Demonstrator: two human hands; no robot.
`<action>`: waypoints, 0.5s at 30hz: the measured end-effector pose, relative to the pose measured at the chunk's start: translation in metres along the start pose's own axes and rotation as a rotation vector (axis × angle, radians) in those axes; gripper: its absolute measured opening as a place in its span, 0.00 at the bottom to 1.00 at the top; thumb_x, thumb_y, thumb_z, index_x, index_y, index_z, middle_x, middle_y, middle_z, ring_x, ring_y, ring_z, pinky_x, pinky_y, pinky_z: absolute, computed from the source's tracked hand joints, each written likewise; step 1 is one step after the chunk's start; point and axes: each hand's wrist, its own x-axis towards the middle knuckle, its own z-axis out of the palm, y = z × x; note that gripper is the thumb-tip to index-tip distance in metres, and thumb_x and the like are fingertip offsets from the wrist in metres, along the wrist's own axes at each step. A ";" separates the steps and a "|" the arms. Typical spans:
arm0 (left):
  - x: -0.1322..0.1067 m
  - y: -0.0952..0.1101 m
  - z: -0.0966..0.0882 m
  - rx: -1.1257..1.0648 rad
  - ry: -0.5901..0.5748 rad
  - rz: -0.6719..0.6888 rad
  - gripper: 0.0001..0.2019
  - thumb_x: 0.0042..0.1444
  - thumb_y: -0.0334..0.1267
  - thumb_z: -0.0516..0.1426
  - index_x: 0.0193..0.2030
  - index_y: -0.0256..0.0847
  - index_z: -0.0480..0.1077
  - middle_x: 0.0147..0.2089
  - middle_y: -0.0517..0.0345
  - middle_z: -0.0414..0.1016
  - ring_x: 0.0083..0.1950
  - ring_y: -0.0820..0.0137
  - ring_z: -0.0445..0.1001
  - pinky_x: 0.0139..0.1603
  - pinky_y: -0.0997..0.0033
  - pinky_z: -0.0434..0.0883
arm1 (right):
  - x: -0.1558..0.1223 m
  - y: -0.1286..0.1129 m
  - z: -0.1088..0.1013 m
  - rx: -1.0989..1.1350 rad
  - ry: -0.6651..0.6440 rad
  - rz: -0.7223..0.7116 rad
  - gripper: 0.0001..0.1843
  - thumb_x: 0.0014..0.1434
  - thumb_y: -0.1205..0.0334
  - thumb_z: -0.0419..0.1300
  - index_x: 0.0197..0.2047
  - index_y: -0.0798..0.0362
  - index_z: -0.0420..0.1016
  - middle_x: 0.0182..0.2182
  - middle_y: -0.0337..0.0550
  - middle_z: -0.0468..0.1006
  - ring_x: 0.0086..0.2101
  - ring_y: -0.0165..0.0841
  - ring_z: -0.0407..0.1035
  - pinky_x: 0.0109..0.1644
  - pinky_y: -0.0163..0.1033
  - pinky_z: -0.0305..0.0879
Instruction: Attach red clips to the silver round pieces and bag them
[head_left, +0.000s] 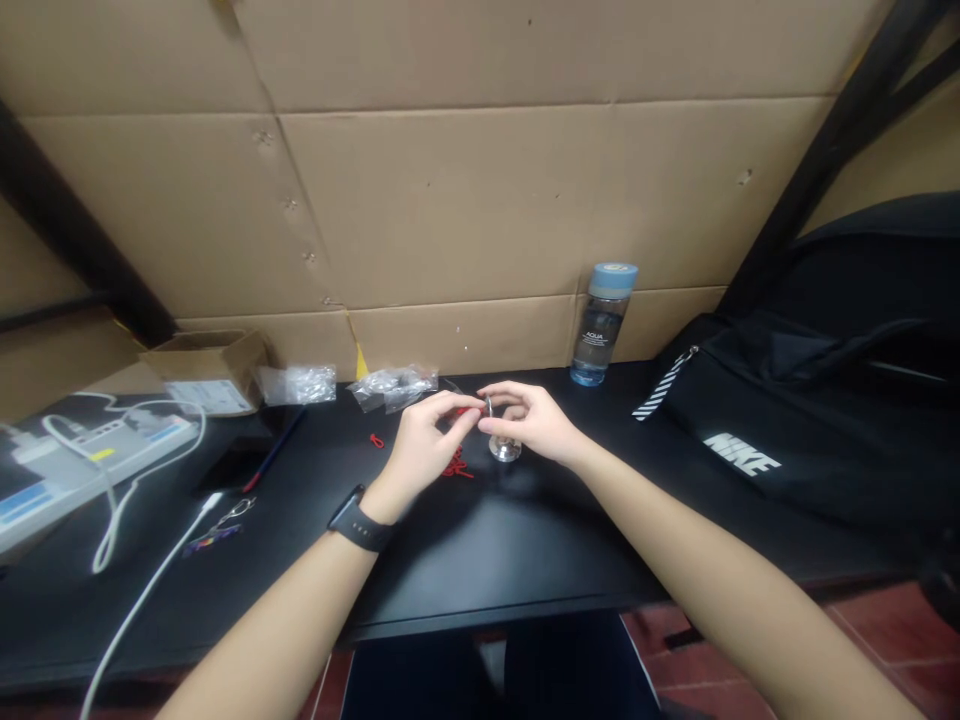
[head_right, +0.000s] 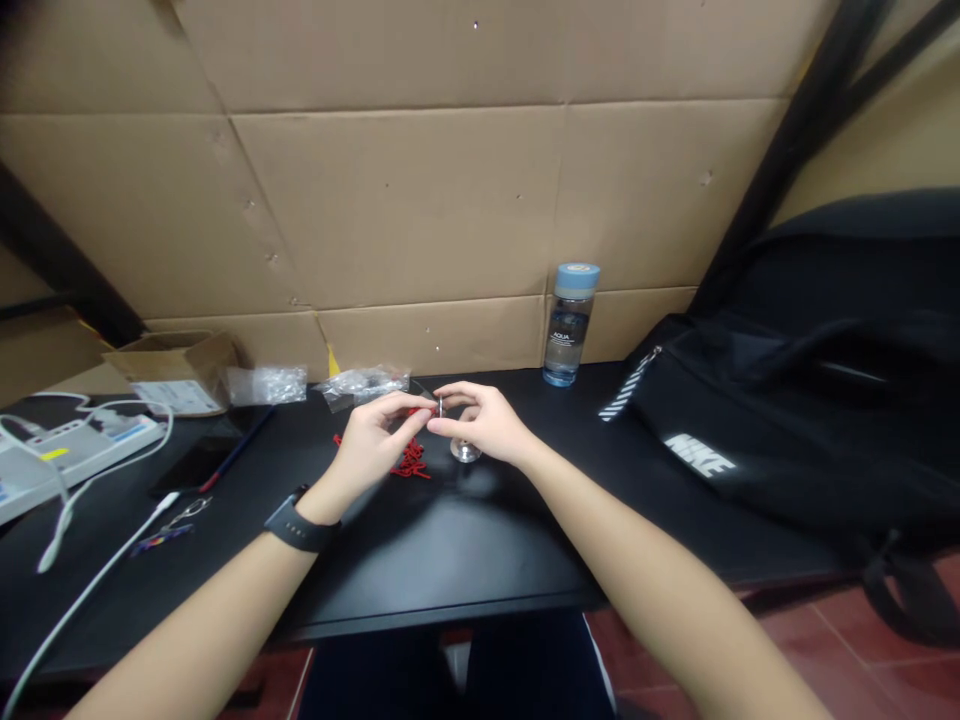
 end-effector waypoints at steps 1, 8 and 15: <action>0.000 0.001 0.000 0.041 0.005 0.021 0.07 0.65 0.39 0.62 0.44 0.44 0.82 0.45 0.55 0.84 0.44 0.65 0.82 0.49 0.66 0.77 | 0.000 0.001 0.001 0.007 0.001 -0.003 0.32 0.51 0.52 0.76 0.56 0.53 0.77 0.48 0.50 0.83 0.25 0.27 0.76 0.26 0.32 0.70; -0.001 0.003 -0.002 0.115 0.019 0.052 0.06 0.64 0.37 0.63 0.45 0.45 0.82 0.45 0.56 0.85 0.42 0.66 0.82 0.47 0.67 0.77 | -0.002 0.000 0.005 0.059 0.040 0.002 0.29 0.52 0.51 0.76 0.54 0.52 0.77 0.48 0.49 0.83 0.24 0.28 0.76 0.24 0.31 0.69; -0.002 -0.002 0.001 0.082 0.062 -0.015 0.07 0.64 0.39 0.62 0.46 0.43 0.80 0.43 0.56 0.85 0.42 0.66 0.83 0.47 0.67 0.78 | -0.002 0.003 0.013 0.114 0.041 0.025 0.29 0.52 0.51 0.76 0.54 0.53 0.76 0.47 0.50 0.83 0.21 0.26 0.73 0.22 0.32 0.69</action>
